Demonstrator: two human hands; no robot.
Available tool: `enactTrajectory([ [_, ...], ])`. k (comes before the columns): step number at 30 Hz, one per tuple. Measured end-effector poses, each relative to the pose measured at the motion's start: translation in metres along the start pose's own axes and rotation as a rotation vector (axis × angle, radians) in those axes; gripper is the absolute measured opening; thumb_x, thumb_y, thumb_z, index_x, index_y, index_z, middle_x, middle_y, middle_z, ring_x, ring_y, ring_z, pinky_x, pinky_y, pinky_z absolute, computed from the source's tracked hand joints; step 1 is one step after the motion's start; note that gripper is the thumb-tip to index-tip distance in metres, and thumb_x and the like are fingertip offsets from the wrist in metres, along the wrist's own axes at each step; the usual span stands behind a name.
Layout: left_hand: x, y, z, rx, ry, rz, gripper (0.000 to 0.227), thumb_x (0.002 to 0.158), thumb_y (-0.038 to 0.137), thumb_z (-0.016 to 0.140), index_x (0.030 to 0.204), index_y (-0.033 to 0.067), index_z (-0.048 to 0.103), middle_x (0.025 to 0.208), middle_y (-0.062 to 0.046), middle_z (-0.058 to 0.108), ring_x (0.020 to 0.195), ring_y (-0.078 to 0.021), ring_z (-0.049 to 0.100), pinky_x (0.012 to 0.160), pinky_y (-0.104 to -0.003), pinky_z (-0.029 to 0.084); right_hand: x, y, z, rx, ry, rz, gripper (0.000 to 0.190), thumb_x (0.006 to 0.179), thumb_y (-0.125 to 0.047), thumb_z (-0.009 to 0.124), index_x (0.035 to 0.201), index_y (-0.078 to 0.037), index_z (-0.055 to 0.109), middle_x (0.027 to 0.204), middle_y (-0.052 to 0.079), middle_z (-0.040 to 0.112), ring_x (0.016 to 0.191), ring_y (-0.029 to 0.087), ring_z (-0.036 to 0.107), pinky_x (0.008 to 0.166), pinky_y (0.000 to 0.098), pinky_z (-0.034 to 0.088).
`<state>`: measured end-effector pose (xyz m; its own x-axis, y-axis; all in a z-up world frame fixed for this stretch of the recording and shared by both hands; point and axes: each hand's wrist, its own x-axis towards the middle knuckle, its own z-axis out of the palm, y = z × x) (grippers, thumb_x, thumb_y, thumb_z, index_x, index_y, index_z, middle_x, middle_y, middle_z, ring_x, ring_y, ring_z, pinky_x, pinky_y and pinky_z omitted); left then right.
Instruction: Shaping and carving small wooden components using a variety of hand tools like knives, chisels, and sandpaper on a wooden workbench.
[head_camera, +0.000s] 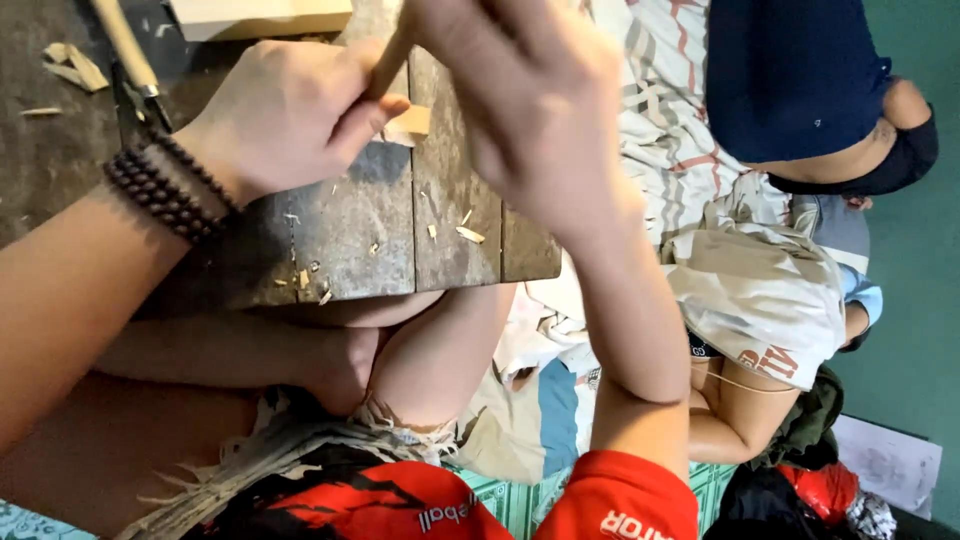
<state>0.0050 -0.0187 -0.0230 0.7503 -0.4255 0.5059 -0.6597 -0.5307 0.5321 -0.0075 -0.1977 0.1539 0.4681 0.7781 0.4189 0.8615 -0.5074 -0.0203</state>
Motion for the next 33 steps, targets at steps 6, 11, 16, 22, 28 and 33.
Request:
enactTrajectory([
  [6,0.001,0.002,-0.003,-0.020,0.018,-0.016,0.015,0.114,0.015,0.068,0.106,0.0024,0.063,0.066,-0.006,0.056,0.044,-0.0205,0.049,0.045,-0.034,0.041,0.001,0.005,0.004,0.001,0.021,0.004,0.025,0.094,0.016,0.071,0.117,0.005,0.073,0.103,0.016,0.062,0.068,0.022,0.049,0.057,0.0357,0.038],
  [11,0.000,-0.001,0.001,0.026,0.034,0.001,0.015,0.114,0.015,0.064,0.106,0.0039,0.058,0.068,-0.004,0.056,0.045,-0.0212,0.049,0.045,-0.035,0.042,-0.005,0.019,0.010,0.021,-0.004,0.001,0.033,0.094,0.017,0.073,0.124,0.002,0.073,0.107,0.016,0.063,0.072,0.021,0.050,0.060,0.0349,0.038],
  [16,0.003,-0.002,0.009,0.010,0.015,-0.042,0.017,0.113,0.020,0.060,0.103,0.0059,0.057,0.066,-0.003,0.054,0.046,-0.0182,0.047,0.046,-0.033,0.042,-0.005,0.009,0.003,0.014,0.061,0.076,0.033,0.105,0.009,0.069,0.137,-0.001,0.063,0.105,0.010,0.058,0.083,0.022,0.056,0.073,0.0350,0.047],
  [22,0.001,0.002,0.004,-0.031,0.000,-0.032,0.020,0.113,0.017,0.058,0.097,0.0064,0.055,0.066,-0.004,0.054,0.047,-0.0187,0.048,0.047,-0.032,0.041,-0.004,0.005,0.000,0.073,0.065,0.121,0.039,0.106,0.015,0.067,0.141,-0.002,0.061,0.107,0.012,0.055,0.087,0.024,0.056,0.078,0.0370,0.050],
  [28,0.007,0.001,-0.014,-0.184,0.032,-0.067,0.018,0.111,0.011,0.063,0.095,0.0021,0.061,0.062,-0.005,0.054,0.041,-0.0185,0.042,0.040,-0.032,0.036,-0.014,0.029,0.024,0.333,0.303,0.310,0.026,0.100,0.005,0.053,0.123,-0.004,0.059,0.090,0.008,0.059,0.082,0.021,0.045,0.079,0.0348,0.040],
  [33,0.010,0.003,-0.036,-0.850,0.167,-0.392,0.017,0.118,0.012,0.051,0.115,-0.0042,0.056,0.086,-0.009,0.058,0.062,-0.0135,0.056,0.054,-0.022,0.050,-0.055,0.107,0.124,0.562,0.427,0.567,0.030,0.113,-0.018,0.056,0.141,-0.030,0.053,0.109,0.005,0.053,0.080,0.015,0.055,0.061,0.0250,0.050],
])
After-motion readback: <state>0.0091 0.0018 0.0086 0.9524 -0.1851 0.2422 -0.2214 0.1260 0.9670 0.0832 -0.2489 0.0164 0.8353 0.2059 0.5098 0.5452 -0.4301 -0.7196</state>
